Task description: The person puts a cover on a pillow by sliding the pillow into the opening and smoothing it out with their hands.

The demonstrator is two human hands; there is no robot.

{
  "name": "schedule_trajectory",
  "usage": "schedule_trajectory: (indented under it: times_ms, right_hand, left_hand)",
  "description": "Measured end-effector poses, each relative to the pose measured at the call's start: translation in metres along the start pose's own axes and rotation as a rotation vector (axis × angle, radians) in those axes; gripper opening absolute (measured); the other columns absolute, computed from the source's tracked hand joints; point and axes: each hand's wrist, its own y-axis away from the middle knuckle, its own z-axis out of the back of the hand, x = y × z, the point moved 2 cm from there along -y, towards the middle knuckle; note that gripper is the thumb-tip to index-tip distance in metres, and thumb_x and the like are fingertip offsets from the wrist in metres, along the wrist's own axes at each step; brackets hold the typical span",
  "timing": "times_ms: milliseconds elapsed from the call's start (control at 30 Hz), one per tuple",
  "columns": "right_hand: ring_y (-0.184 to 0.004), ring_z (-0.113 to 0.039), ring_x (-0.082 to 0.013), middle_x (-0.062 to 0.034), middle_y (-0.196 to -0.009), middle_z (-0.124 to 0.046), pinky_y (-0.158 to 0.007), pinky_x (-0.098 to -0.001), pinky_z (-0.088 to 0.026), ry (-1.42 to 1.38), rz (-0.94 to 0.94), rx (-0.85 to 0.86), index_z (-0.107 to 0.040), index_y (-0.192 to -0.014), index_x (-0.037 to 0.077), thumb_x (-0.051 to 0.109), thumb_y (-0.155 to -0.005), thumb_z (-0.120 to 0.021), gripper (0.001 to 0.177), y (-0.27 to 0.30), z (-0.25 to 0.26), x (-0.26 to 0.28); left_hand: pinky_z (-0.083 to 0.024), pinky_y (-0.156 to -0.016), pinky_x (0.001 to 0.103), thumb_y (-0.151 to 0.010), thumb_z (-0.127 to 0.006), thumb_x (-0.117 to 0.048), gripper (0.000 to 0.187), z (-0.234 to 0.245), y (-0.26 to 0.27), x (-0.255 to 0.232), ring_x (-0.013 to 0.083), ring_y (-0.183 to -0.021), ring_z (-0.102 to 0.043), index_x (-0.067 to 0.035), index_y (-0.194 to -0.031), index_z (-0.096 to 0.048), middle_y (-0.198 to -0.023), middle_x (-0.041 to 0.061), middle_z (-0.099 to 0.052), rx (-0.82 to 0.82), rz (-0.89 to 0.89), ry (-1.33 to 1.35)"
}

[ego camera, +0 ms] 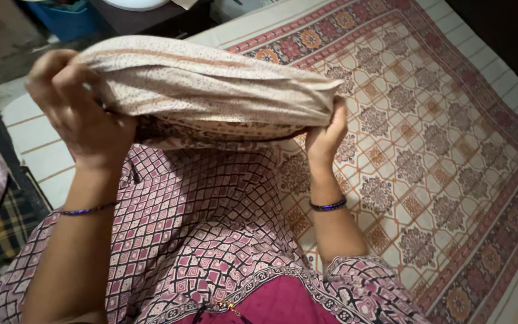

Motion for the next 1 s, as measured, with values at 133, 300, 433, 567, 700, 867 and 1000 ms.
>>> schedule_trajectory:
  times_ms: [133, 300, 433, 567, 700, 867, 1000]
  right_hand:
    - [-0.1, -0.064, -0.0158, -0.0075, -0.111, -0.063, -0.087, -0.0353, -0.058, 0.116, 0.028, -0.06, -0.057, -0.118, -0.002, -0.006, -0.109, -0.052, 0.011, -0.031, -0.01, 0.02]
    - [-0.1, -0.066, -0.0199, -0.0072, -0.112, -0.06, -0.081, -0.0372, -0.065, -0.503, -0.249, -0.174, -0.051, -0.116, 0.004, -0.001, -0.105, -0.053, 0.012, -0.047, -0.026, 0.031]
    - [-0.107, -0.067, -0.0199, -0.007, -0.116, -0.059, -0.093, -0.0408, -0.066, -0.487, -0.202, -0.165, -0.048, -0.112, 0.007, 0.004, -0.105, -0.052, 0.009, -0.05, -0.031, 0.011]
    - [-0.111, -0.063, -0.019, -0.0066, -0.115, -0.058, -0.103, -0.0436, -0.059, -0.411, -0.071, -0.12, -0.048, -0.11, 0.006, 0.016, -0.111, -0.053, 0.011, -0.048, -0.029, -0.016]
    - [-0.093, -0.062, -0.0185, -0.0059, -0.096, -0.058, -0.091, -0.0396, -0.057, -0.534, -0.037, -0.064, -0.051, -0.099, 0.004, 0.033, -0.122, -0.043, 0.037, -0.048, -0.034, -0.043]
    - [-0.116, -0.056, -0.0265, -0.0118, -0.119, -0.054, -0.104, -0.0472, -0.05, -0.139, 0.063, -0.142, -0.048, -0.12, 0.001, 0.022, -0.113, -0.051, 0.023, -0.039, -0.064, -0.013]
    - [-0.148, -0.03, -0.0325, -0.016, -0.159, -0.032, -0.133, -0.048, -0.026, 0.261, 0.342, -0.068, -0.034, -0.15, -0.002, 0.026, -0.119, -0.052, 0.045, -0.016, -0.075, 0.037]
  left_hand:
    - [-0.038, -0.111, 0.048, -0.086, -0.072, 0.0, 0.058, 0.001, 0.013, -0.003, 0.0329, -0.129, -0.04, -0.009, -0.134, -0.042, -0.131, 0.019, -0.037, -0.232, 0.113, 0.064]
    - [-0.041, -0.112, 0.047, -0.086, -0.06, 0.007, 0.065, -0.012, 0.035, 0.018, 0.0296, -0.133, -0.042, -0.013, -0.144, -0.04, -0.132, 0.015, -0.041, -0.256, 0.355, 0.166]
    - [-0.035, -0.125, 0.047, -0.095, -0.058, 0.005, 0.067, -0.015, 0.053, 0.012, 0.0352, -0.145, -0.033, -0.013, -0.157, -0.038, -0.147, 0.022, -0.032, -0.243, 0.257, -0.003]
    - [-0.016, -0.129, 0.053, -0.099, -0.069, -0.018, 0.041, -0.01, 0.099, -0.055, 0.0312, -0.149, -0.025, -0.02, -0.137, -0.052, -0.148, 0.013, -0.034, -0.236, -0.112, -0.221]
    - [-0.01, -0.126, 0.053, -0.096, -0.074, -0.041, 0.021, -0.025, 0.117, -0.077, 0.0229, -0.147, -0.032, -0.027, -0.112, -0.073, -0.141, -0.002, -0.049, -0.112, -0.308, -0.238]
    - [-0.008, -0.121, 0.066, -0.101, -0.075, -0.051, 0.032, -0.034, 0.094, -0.037, 0.0363, -0.15, -0.03, -0.02, -0.107, -0.077, -0.148, 0.011, -0.048, 0.011, -0.299, -0.163]
    - [-0.024, -0.118, 0.068, -0.096, -0.077, -0.039, 0.023, -0.019, 0.067, -0.016, 0.0371, -0.151, -0.031, -0.019, -0.088, -0.068, -0.147, 0.008, -0.051, 0.225, -0.281, -0.069]
